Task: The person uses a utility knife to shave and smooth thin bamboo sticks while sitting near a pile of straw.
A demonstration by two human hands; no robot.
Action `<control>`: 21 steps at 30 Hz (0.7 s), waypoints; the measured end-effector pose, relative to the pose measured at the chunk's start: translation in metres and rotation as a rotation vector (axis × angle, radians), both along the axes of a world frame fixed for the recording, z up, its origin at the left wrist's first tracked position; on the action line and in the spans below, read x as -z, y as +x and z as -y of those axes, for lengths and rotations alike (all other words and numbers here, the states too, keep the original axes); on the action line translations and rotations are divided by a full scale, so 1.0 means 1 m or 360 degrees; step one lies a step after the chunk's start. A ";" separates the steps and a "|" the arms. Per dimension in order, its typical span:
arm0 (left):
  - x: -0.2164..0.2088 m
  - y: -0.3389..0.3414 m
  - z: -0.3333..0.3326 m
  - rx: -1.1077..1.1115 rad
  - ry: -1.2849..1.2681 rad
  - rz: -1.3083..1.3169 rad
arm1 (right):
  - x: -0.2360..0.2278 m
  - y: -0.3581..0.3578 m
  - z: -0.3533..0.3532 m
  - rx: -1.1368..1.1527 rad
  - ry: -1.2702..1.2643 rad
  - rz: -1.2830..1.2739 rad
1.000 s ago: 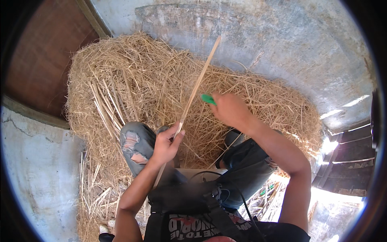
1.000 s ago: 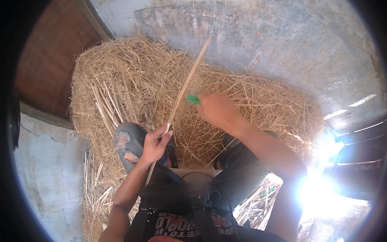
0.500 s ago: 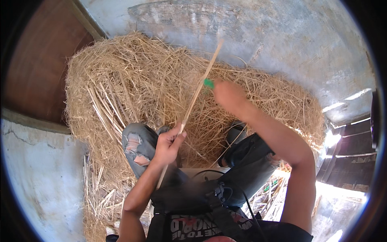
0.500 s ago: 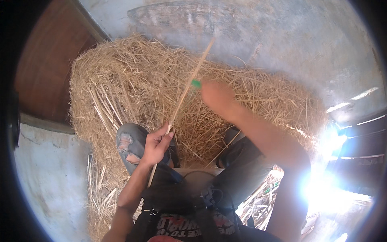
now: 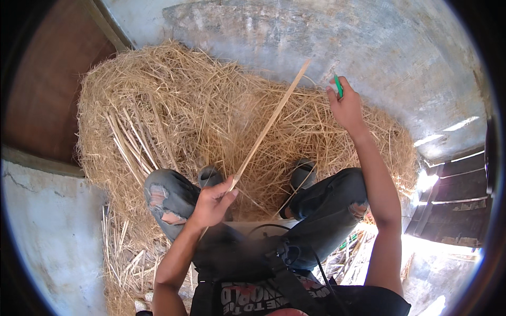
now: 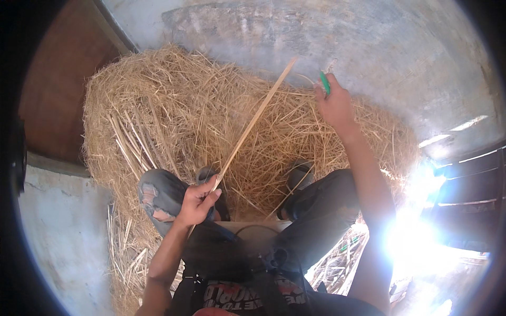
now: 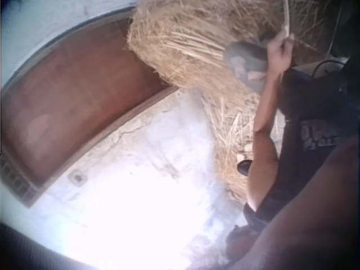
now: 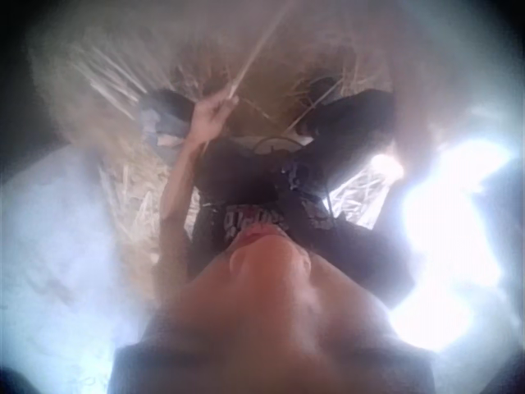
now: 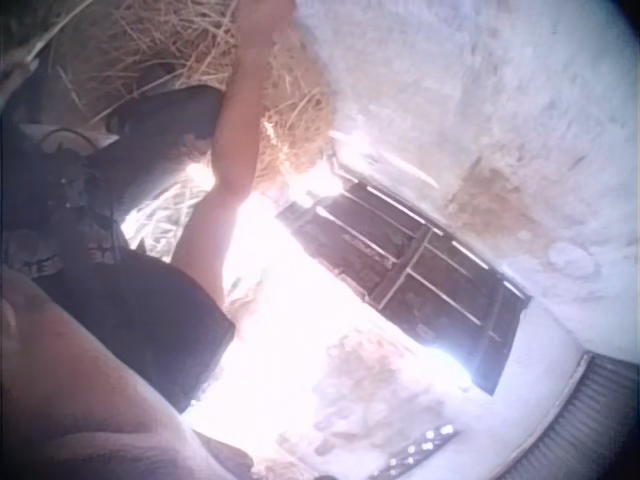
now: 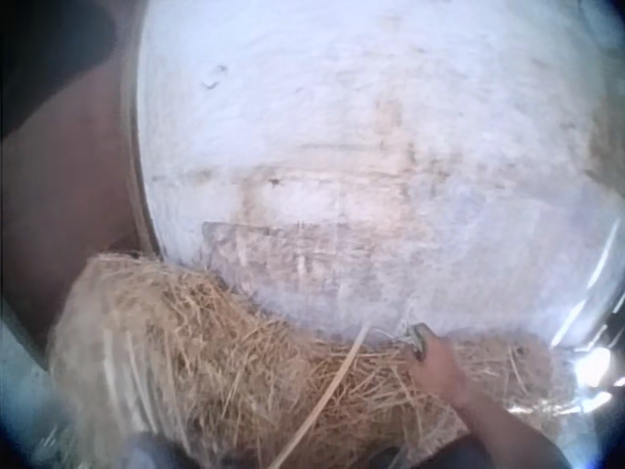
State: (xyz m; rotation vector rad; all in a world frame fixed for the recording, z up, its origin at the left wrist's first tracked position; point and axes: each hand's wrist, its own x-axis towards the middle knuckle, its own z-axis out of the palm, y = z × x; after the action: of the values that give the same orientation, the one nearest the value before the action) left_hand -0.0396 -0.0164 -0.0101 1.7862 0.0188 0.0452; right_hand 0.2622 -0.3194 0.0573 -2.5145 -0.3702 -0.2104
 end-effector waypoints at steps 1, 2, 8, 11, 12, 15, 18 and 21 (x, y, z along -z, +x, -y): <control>0.000 -0.001 -0.001 -0.0010 0.0077 -0.0019 | -0.012 -0.014 -0.014 -0.0117 0.0047 -0.0022; 0.003 0.001 0.000 0.0003 0.0023 -0.0029 | -0.019 -0.025 -0.021 -0.0216 0.0086 -0.0037; 0.010 0.007 0.003 -0.0030 -0.0261 -0.0082 | -0.007 -0.050 -0.053 -0.0958 -0.0191 -0.0039; 0.003 0.007 0.001 -0.0078 -0.0485 -0.0238 | -0.005 -0.060 -0.069 -0.1104 -0.0324 -0.0058; 0.002 0.007 -0.001 -0.0079 -0.0592 -0.0281 | -0.006 -0.065 -0.073 -0.1174 -0.0348 0.0000; -0.009 0.010 -0.004 -0.0043 -0.0836 -0.0377 | -0.007 -0.081 -0.083 -0.1362 -0.0435 0.0100; -0.011 0.013 -0.009 -0.0023 -0.0981 -0.0385 | -0.003 -0.095 -0.090 -0.1491 -0.0495 0.0085; -0.013 0.015 -0.008 -0.0029 -0.1002 -0.0373 | 0.007 -0.102 -0.095 -0.1487 -0.0396 0.0090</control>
State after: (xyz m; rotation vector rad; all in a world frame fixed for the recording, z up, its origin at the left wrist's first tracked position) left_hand -0.0243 -0.0088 0.0027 1.1539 0.1968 -0.1438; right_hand 0.1603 -0.2244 0.0498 -2.2792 -1.5962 0.1468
